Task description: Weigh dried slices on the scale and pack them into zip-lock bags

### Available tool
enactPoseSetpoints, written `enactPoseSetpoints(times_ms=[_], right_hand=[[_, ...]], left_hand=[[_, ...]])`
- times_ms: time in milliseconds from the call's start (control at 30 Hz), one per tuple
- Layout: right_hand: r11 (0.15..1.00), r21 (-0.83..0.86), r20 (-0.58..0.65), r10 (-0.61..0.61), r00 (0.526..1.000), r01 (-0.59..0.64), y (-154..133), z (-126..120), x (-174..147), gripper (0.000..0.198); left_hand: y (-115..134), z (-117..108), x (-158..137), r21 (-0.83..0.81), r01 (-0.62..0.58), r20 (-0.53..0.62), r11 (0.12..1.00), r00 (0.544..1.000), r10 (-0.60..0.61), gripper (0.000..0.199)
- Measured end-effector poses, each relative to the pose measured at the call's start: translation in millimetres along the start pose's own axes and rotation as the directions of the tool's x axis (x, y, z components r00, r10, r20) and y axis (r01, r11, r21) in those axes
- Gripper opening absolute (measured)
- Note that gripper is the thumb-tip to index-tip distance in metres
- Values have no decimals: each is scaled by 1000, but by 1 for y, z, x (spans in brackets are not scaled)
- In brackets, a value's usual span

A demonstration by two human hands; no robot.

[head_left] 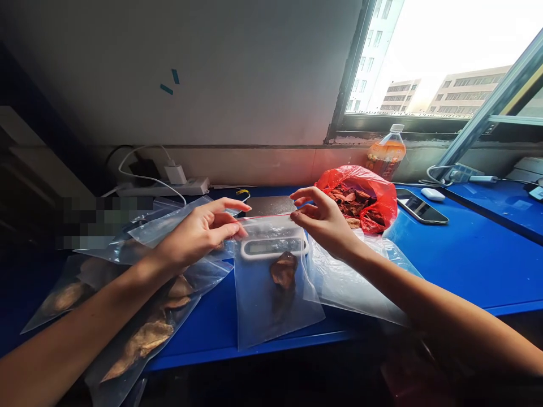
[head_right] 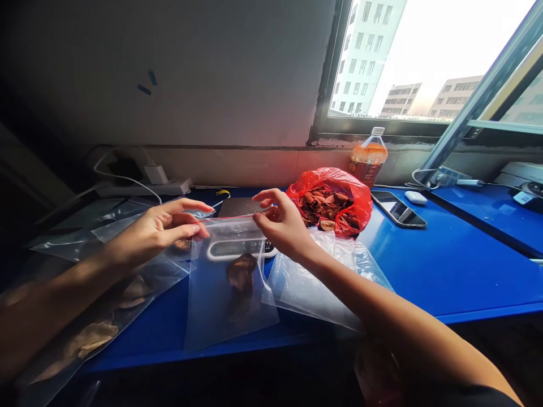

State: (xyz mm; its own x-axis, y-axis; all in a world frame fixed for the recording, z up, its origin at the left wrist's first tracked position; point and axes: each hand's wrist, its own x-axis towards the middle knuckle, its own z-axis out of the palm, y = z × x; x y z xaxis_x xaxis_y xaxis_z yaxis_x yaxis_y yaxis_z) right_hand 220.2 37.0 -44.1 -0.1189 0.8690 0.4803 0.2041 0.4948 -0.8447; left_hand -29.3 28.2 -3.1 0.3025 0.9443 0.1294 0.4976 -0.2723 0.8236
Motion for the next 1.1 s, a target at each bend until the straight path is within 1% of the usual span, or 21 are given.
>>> enactPoseSetpoints(times_ms=[33, 67, 100, 133, 167, 200, 233, 267, 300, 367, 500, 600, 700, 800, 900, 1000, 1100], right_hand=[[997, -65, -20, -32, 999, 30, -2, -1, 0, 24], [984, -153, -35, -94, 995, 88, -4, -1, -1, 20], [952, -257, -30, -178, 984, 164, -7, -1, -3, 16], [897, -364, 6, -265, 964, 249, -11, 0, -5, 14], [826, -456, 74, -334, 940, 330, -15, 3, -7, 12], [754, -523, 161, -369, 915, 396, -19, 5, -10, 11], [696, -564, 247, -373, 895, 445, -22, 9, -14, 10], [656, -585, 317, -356, 879, 476, -25, 13, -17, 10], [635, -594, 367, -334, 868, 495, -27, 16, -19, 12], [628, -592, 414, -301, 859, 506, -30, 22, -23, 14], [640, -611, 422, -235, 876, 466, -34, 27, -23, 14], [587, -668, 429, -198, 881, 457, -41, 26, -21, 16], [539, -700, 432, -203, 879, 469, -48, 26, -19, 15], [556, -684, 420, -231, 878, 473, -51, 25, -16, 13], [601, -656, 374, -268, 888, 457, -50, 21, -10, 10], [633, -648, 308, -292, 906, 424, -47, 12, -4, 5], [632, -655, 272, -315, 909, 415, -46, 2, 2, 6]], left_hand=[[0, 1, -1, 35, -21, -11, 999, 1000, 21, 41], [0, 3, -3, 81, -44, -23, 996, 999, 46, 40], [1, 5, -6, 137, -67, -39, 988, 997, 72, 39], [2, 8, -9, 197, -92, -54, 976, 993, 104, 36], [4, 11, -13, 251, -121, -62, 960, 988, 141, 34], [6, 15, -16, 293, -155, -58, 943, 982, 180, 32], [8, 19, -20, 317, -192, -43, 929, 975, 217, 31], [9, 22, -23, 326, -230, -22, 917, 968, 250, 30], [9, 25, -25, 324, -263, 2, 909, 961, 277, 30], [9, 29, -27, 320, -298, 23, 899, 952, 306, 28], [4, 30, -27, 343, -335, -11, 878, 933, 360, 27], [2, 31, -27, 371, -348, -35, 861, 921, 387, 29], [5, 31, -27, 366, -338, -44, 867, 924, 379, 28], [11, 29, -28, 349, -299, -74, 888, 936, 344, 30], [18, 23, -28, 336, -236, -150, 912, 942, 299, 32], [25, 14, -29, 287, -177, -238, 942, 939, 249, 28], [34, 7, -31, 246, -112, -332, 963, 923, 192, 23]])
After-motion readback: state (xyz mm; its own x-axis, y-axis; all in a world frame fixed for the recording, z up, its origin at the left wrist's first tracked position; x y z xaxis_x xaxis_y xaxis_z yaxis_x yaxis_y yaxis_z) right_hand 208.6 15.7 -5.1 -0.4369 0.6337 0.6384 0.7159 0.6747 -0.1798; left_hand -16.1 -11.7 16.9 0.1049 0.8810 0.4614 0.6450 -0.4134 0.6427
